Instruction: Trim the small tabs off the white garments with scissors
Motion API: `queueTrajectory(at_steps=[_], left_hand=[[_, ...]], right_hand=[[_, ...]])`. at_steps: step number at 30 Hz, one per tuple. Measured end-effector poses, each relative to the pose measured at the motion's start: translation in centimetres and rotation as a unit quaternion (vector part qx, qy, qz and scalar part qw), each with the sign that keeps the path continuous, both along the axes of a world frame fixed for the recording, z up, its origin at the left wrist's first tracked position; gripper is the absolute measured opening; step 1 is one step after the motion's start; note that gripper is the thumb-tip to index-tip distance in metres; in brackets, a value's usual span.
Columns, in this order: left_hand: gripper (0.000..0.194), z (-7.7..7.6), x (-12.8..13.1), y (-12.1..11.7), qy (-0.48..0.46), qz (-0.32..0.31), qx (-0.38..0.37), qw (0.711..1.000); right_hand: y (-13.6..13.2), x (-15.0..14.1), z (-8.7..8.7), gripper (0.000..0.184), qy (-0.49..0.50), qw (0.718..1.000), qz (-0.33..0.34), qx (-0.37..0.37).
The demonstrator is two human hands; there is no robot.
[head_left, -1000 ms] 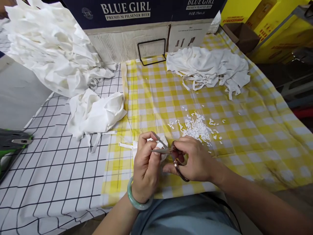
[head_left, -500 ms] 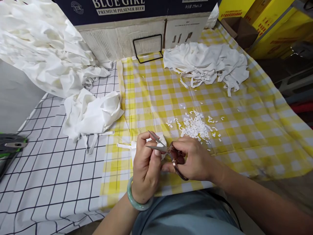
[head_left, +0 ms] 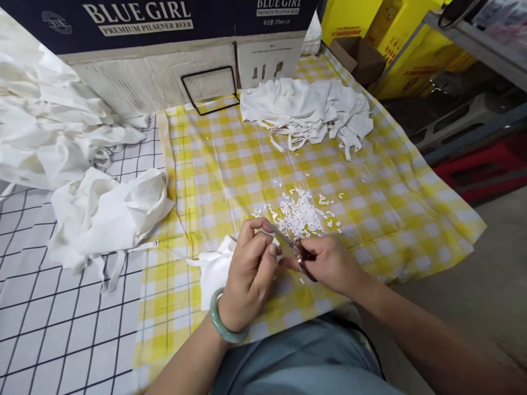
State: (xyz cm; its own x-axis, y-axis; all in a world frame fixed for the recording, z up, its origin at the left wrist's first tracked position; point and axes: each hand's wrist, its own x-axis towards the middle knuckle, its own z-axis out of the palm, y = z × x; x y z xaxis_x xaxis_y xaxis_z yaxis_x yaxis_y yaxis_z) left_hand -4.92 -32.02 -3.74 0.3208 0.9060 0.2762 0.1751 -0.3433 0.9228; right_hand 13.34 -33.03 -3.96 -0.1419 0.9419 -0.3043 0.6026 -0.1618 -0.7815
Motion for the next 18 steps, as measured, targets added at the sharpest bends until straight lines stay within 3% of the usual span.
queueTrajectory(at_steps=[2, 4, 7, 9, 12, 14, 16, 18], left_hand=[[0.023, 0.5, -1.3, 0.2, 0.013, -0.018, -0.012, 1.000], [0.024, 1.0, -4.1, 0.1, 0.048, 0.019, -0.005, 0.999], [0.020, 1.0, -9.6, -1.1, 0.176, 0.196, 0.054, 0.963], [0.024, 0.1, -12.1, -2.6, 0.282, 0.246, 0.066, 0.925], [0.061, -1.7, -12.8, -4.8, 0.360, 0.156, 0.001, 0.920], [0.055, -2.1, -11.8, -5.3, 0.340, 0.088, -0.034, 0.936], [0.043, -1.2, -10.7, -4.1, 0.298, 0.065, -0.027, 0.952], [0.039, 0.8, -9.6, -0.8, 0.267, 0.078, 0.028, 0.960]], right_hand=[[0.4, 1.3, -0.3, 0.044, 0.043, 0.997, -0.055, -0.027], [1.0, 2.2, -0.3, 0.039, 0.058, 0.996, -0.072, 0.005], [1.6, 1.5, 0.0, 0.047, 0.044, 0.996, -0.005, 0.075], [1.6, -0.7, -0.3, 0.059, 0.039, 0.993, 0.067, 0.085], [0.9, -5.4, -1.3, 0.057, 0.050, 0.977, 0.175, 0.107], [0.4, -8.2, -1.9, 0.037, 0.068, 0.966, 0.217, 0.123], [0.8, -9.7, -1.9, 0.029, 0.101, 0.965, 0.203, 0.132], [2.9, -9.9, -0.8, 0.028, 0.151, 0.966, 0.140, 0.157]])
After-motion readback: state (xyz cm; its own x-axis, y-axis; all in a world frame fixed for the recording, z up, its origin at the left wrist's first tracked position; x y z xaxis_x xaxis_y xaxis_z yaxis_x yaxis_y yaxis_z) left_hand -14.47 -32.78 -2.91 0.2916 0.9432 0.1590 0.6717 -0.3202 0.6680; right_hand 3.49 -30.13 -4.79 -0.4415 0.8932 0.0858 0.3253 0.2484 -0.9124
